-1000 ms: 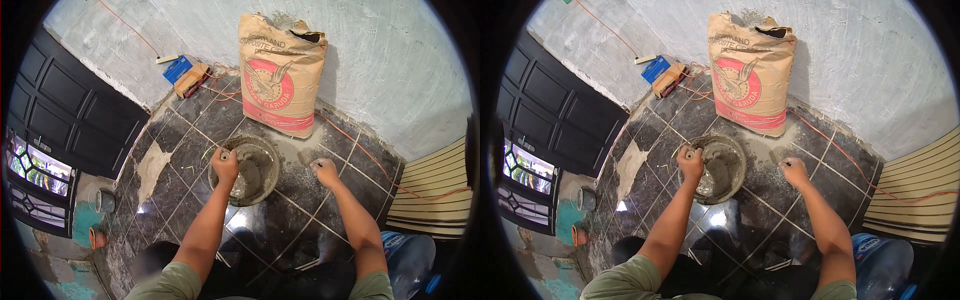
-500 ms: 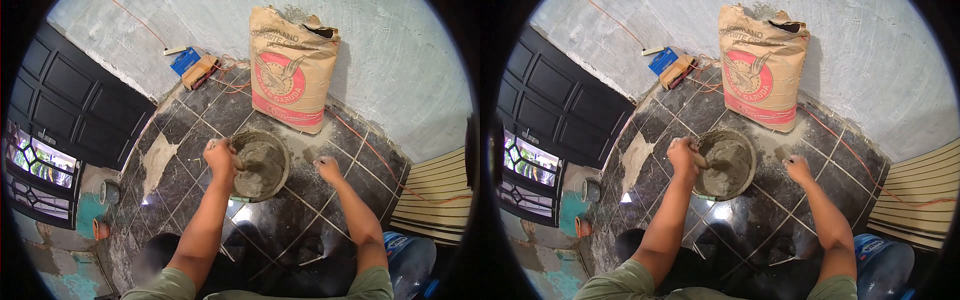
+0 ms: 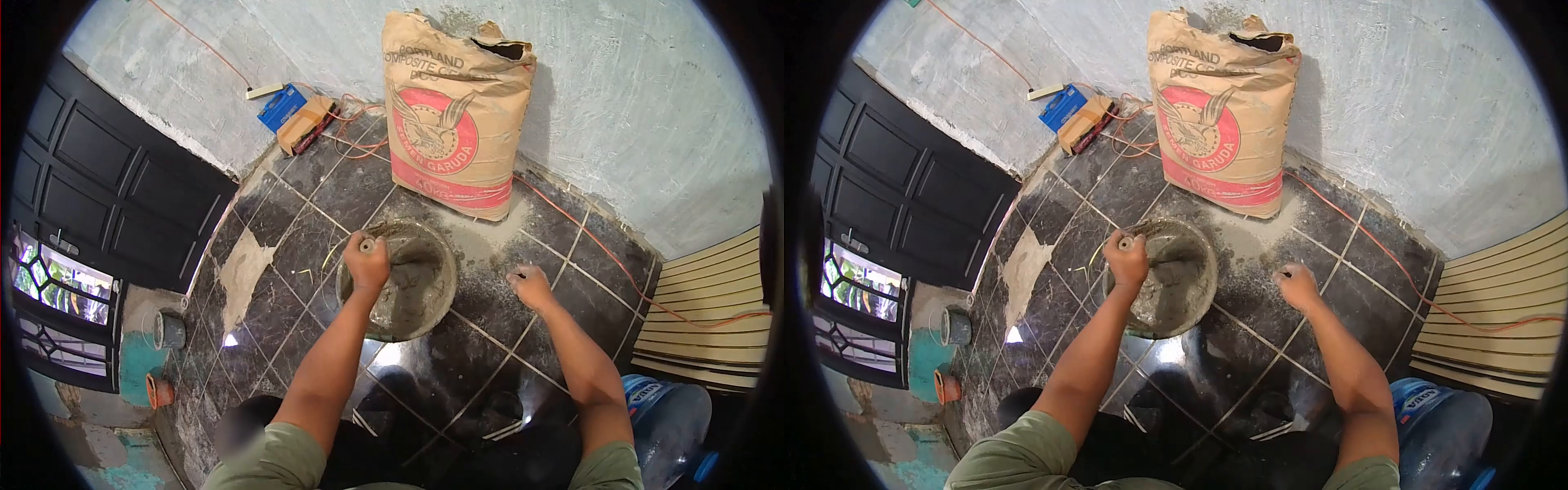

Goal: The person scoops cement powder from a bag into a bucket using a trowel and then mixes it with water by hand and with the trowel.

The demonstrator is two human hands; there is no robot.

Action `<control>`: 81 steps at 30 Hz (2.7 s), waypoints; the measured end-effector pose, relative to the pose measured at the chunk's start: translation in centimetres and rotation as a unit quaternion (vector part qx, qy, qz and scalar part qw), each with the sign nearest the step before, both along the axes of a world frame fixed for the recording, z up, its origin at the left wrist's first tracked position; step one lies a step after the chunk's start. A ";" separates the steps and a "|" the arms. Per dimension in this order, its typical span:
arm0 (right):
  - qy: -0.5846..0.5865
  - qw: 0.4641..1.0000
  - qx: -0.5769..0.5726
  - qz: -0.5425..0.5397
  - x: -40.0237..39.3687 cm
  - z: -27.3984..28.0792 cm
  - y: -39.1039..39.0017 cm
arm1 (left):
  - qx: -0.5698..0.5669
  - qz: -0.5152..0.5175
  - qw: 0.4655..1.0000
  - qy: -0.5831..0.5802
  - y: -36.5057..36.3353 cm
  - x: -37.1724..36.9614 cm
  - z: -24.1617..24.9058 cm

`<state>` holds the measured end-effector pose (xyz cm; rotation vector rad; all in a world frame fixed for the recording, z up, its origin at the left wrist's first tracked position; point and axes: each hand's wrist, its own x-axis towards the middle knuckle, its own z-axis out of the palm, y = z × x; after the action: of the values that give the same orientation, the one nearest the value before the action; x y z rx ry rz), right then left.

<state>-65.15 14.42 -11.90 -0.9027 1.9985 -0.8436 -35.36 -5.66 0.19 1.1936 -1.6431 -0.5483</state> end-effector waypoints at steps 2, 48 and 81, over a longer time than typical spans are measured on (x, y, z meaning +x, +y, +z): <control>-0.002 1.000 0.020 0.006 0.2 -0.4 0.3 | 0.002 0.017 1.000 -0.012 1.3 1.3 1.1; 0.052 0.997 0.011 0.058 3.4 -1.4 -0.5 | 0.021 0.006 1.000 0.017 1.9 -0.9 0.1; 0.024 0.997 -0.024 0.065 3.7 4.0 -0.5 | 0.099 -0.061 0.992 -0.057 5.7 -0.4 2.9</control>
<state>-61.42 13.94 -7.88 -1.0779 1.9441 -0.8070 -35.77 0.07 3.12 1.2926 -1.8001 -0.7474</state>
